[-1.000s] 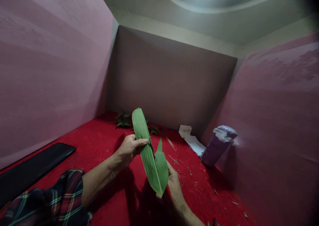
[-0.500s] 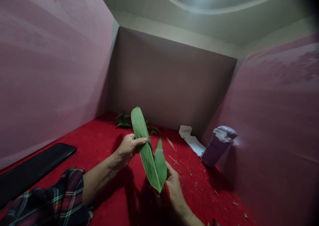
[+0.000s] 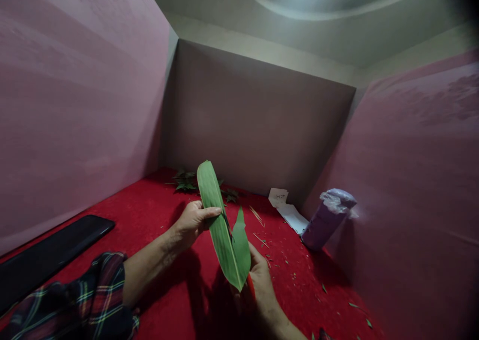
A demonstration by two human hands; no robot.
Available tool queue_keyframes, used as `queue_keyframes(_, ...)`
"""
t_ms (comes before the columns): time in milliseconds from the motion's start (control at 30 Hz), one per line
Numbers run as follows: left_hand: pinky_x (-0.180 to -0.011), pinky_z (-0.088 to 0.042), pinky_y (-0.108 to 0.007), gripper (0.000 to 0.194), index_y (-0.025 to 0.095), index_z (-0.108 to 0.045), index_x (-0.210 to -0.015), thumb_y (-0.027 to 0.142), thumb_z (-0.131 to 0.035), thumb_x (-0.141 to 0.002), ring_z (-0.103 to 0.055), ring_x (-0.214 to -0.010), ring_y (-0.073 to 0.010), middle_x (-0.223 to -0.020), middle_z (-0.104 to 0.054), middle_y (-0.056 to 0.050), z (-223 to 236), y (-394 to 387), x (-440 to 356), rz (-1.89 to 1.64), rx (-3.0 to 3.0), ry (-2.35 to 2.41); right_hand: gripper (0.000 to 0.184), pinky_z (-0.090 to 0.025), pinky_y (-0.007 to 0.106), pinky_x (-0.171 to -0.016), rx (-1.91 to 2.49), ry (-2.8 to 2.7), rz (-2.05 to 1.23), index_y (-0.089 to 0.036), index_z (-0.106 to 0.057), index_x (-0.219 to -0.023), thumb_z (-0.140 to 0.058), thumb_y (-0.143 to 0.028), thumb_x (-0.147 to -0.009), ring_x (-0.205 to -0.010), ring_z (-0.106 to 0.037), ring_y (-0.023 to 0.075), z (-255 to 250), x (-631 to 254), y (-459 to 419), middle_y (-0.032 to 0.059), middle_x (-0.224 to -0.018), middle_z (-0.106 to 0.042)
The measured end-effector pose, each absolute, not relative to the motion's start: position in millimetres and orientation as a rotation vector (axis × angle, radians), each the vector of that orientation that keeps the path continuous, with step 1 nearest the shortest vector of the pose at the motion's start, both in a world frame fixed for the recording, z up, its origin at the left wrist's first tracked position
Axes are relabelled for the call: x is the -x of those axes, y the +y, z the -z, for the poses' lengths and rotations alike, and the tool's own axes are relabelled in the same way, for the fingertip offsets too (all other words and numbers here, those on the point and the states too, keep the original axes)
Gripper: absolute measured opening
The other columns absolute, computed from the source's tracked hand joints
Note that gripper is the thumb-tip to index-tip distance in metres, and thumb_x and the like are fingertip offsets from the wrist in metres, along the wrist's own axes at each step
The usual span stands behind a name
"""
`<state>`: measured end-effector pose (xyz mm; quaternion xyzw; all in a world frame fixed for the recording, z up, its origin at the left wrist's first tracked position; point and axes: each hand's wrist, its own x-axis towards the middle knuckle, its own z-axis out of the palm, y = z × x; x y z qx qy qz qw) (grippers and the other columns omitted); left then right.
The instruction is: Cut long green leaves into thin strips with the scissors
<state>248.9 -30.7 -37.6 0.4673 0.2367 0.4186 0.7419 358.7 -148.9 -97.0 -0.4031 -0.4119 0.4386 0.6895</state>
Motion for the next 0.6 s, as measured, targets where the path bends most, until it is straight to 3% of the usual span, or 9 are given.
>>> queue_keyframes(600, -0.054, -0.051, -0.031, 0.027, 0.007, -0.061, -0.068, 0.021, -0.077, -0.050, -0.060, -0.050, -0.0172, -0.058, -0.065, -0.008, 40.9, -27.3, -249.5, -0.898, -1.025, 0.508, 0.024, -0.033, 0.016, -0.043, 0.927, -0.934, -0.940, -0.017, -0.057, -0.076, -0.074, -0.019, -0.060, -0.047, -0.038, 0.0058, 105.3, -361.2, -145.1, -0.0065, -0.057, -0.049)
